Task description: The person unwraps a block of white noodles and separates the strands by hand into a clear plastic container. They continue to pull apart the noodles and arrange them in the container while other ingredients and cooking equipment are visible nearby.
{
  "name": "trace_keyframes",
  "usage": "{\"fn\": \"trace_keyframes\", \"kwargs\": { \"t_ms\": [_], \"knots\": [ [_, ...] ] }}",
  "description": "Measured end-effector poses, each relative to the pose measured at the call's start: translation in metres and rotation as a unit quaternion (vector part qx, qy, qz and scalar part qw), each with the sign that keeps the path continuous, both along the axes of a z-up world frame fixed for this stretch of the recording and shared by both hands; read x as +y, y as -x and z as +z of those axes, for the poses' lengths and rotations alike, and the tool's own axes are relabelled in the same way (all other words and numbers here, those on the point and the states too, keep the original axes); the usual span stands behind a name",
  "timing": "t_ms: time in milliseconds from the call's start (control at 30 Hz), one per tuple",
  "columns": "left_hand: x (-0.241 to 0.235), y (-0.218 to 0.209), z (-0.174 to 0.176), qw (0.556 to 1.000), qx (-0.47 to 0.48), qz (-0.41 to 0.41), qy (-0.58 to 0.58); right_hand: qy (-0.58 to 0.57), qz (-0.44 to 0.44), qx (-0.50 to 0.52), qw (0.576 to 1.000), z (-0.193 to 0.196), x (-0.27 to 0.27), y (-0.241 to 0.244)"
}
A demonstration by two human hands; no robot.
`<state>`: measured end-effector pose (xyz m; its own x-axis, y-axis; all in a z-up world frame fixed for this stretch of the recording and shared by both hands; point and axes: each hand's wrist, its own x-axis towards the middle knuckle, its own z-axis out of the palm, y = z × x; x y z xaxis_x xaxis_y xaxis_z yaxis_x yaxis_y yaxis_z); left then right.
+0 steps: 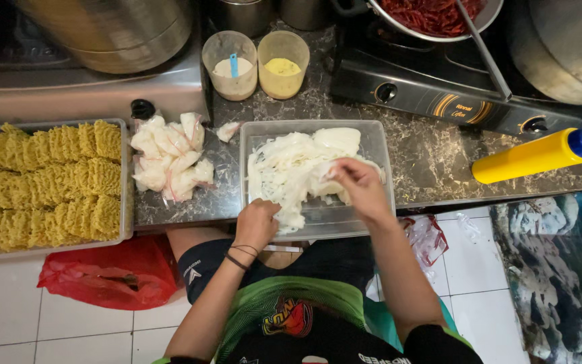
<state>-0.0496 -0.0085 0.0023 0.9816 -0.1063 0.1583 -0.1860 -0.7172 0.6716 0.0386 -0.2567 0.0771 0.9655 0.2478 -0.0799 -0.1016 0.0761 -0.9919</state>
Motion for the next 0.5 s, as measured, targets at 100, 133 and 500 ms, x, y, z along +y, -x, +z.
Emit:
{"fn": "trace_keyframes", "kwargs": {
  "t_ms": [100,133,500],
  "knots": [
    [0.000,0.002,-0.010,0.996,0.009,-0.022,-0.080,-0.006,0.000,-0.051,0.999,0.043,0.000,-0.009],
    [-0.002,0.003,-0.012,0.996,0.011,-0.025,-0.090,-0.009,0.009,-0.065,0.998,0.056,0.001,-0.010],
    [0.003,0.012,0.018,0.994,0.041,-0.040,-0.094,0.494,0.170,-0.274,0.807,0.058,0.011,-0.034]
  ]
}}
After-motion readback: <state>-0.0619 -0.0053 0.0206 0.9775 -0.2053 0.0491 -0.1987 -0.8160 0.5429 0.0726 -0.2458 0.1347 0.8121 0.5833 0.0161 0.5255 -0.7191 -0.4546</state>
